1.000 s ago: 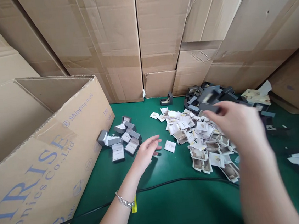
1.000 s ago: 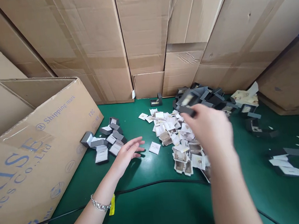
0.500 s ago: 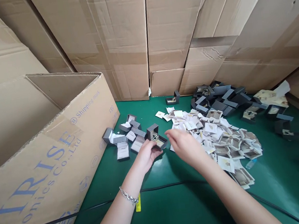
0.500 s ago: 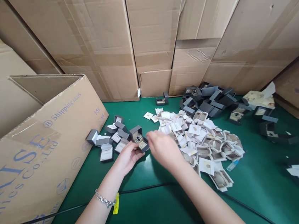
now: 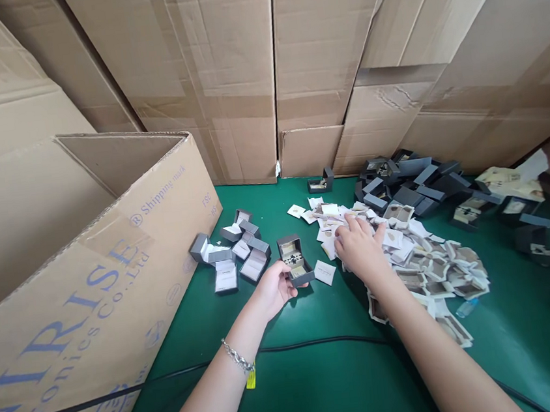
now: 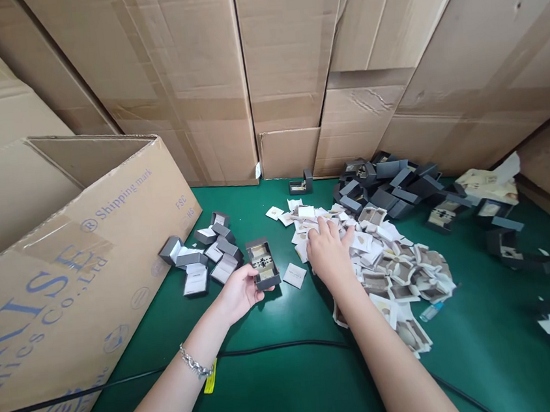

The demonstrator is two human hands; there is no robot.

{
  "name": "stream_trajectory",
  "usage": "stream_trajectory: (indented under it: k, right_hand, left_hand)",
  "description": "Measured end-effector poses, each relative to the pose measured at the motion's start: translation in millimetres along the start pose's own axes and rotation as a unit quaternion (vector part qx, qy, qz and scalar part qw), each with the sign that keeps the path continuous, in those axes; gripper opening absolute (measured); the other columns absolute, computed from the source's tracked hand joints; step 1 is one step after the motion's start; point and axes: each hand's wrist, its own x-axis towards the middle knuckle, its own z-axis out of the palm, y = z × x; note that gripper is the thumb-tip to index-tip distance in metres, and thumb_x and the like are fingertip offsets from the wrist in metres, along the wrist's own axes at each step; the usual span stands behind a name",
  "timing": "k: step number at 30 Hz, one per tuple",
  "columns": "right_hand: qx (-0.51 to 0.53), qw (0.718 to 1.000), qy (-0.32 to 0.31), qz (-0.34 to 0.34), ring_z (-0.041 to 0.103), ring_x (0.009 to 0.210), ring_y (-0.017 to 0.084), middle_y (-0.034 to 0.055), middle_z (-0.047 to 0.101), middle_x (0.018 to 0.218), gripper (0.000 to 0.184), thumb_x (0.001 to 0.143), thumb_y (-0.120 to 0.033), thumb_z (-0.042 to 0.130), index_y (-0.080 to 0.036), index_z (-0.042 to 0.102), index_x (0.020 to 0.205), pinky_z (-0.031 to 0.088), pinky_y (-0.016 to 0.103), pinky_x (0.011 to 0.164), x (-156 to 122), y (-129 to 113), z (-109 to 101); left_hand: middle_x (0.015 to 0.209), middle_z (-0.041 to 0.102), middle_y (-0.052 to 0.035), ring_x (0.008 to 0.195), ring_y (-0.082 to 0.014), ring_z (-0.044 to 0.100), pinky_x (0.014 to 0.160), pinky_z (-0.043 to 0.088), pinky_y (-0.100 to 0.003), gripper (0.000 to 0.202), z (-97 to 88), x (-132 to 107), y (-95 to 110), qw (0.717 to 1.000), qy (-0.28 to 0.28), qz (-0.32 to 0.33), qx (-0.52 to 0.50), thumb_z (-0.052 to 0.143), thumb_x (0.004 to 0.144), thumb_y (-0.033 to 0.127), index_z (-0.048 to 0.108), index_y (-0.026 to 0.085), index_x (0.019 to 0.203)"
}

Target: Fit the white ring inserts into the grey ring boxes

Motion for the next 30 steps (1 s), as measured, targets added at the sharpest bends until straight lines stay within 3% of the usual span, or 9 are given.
stream_trajectory:
  k: [4,7,10,14,17,20,26,30]
  right_hand:
    - [0.064,0.998,0.019,0.007,0.042,0.119,0.032,0.0125,0.05,0.13,0.026,0.087,-0.021,0.038,-0.017,0.063,0.081,0.015,0.068,0.098,4.3,0.2,-7.4]
    - [0.177,0.983,0.047,0.018,0.049,0.11,0.028,0.0095,0.056,0.119,0.019,0.084,-0.025,0.046,-0.019,0.064,0.079,0.032,0.055,0.096,8.0,1.4,-15.0]
    - [0.288,0.951,0.111,0.036,0.057,0.087,0.02,0.0066,0.06,0.091,0.017,0.081,-0.03,0.054,-0.02,0.068,0.08,0.046,0.035,0.078,8.4,0.2,-27.2]
    - [0.347,0.921,0.174,0.037,0.054,0.062,0.014,0.001,0.058,0.068,0.019,0.082,-0.035,0.055,-0.023,0.07,0.083,0.045,0.027,0.061,1.1,-7.1,-49.7]
    - [0.391,0.907,0.153,0.038,0.056,0.059,0.012,0.0,0.063,0.07,0.017,0.082,-0.034,0.055,-0.022,0.067,0.084,0.045,0.025,0.058,-5.8,-13.2,-65.5]
    - [0.432,0.895,0.11,0.014,0.061,0.067,0.014,0.0017,0.067,0.081,0.016,0.083,-0.033,0.052,-0.021,0.063,0.085,0.047,0.024,0.062,-9.5,-16.9,-75.2]
    - [0.45,0.893,0.012,-0.009,0.061,0.071,0.016,0.0016,0.067,0.078,0.015,0.081,-0.034,0.053,-0.021,0.061,0.079,0.046,0.027,0.065,-6.0,-20.8,-69.6]
    - [0.524,0.851,-0.036,0.018,0.062,0.075,0.016,0.0017,0.068,0.083,0.026,0.08,-0.032,0.053,-0.022,0.057,0.105,0.048,0.029,0.068,-4.1,-24.5,-58.0]
  left_hand:
    - [0.085,0.064,-0.0104,0.059,-0.014,0.064,0.04,0.032,-0.017,0.034,-1.4,1.0,-3.7,1.0,-0.029,0.005,-0.003,0.044,0.071,0.02,0.048,0.011,0.103]
    - [0.087,0.065,-0.0121,0.061,-0.0157,0.066,0.039,0.032,-0.017,0.034,0.6,-1.6,-4.3,0.999,-0.042,0.003,0.003,0.044,0.072,0.02,0.049,0.01,0.104]
    - [0.089,0.065,-0.0131,0.063,-0.0165,0.067,0.041,0.035,-0.017,0.034,3.7,-5.5,-2.0,0.999,-0.047,0.011,0.005,0.042,0.073,0.017,0.045,0.01,0.106]
    - [0.089,0.065,-0.0129,0.063,-0.0156,0.066,0.043,0.037,-0.016,0.036,6.1,-8.6,1.2,0.999,-0.047,0.026,0.009,0.042,0.076,0.017,0.041,0.01,0.111]
    - [0.086,0.064,-0.0089,0.061,-0.0148,0.065,0.04,0.036,-0.016,0.048,7.4,-8.7,0.8,0.998,-0.03,0.059,0.016,0.042,0.074,0.016,0.033,0.016,0.121]
    - [0.081,0.063,-0.0041,0.059,-0.0161,0.065,0.038,0.035,-0.016,0.061,9.1,-8.4,0.1,0.996,-0.019,0.089,0.026,0.042,0.071,0.014,0.023,0.024,0.128]
    - [0.082,0.063,-0.0042,0.058,-0.0143,0.064,0.038,0.037,-0.016,0.059,9.7,-10.6,2.9,0.994,-0.022,0.105,0.015,0.044,0.072,0.015,0.027,0.024,0.128]
    - [0.091,0.063,-0.0056,0.062,-0.0134,0.064,0.04,0.039,-0.016,0.052,7.0,-12.1,6.2,0.992,-0.032,0.118,0.011,0.047,0.077,0.021,0.032,0.024,0.126]
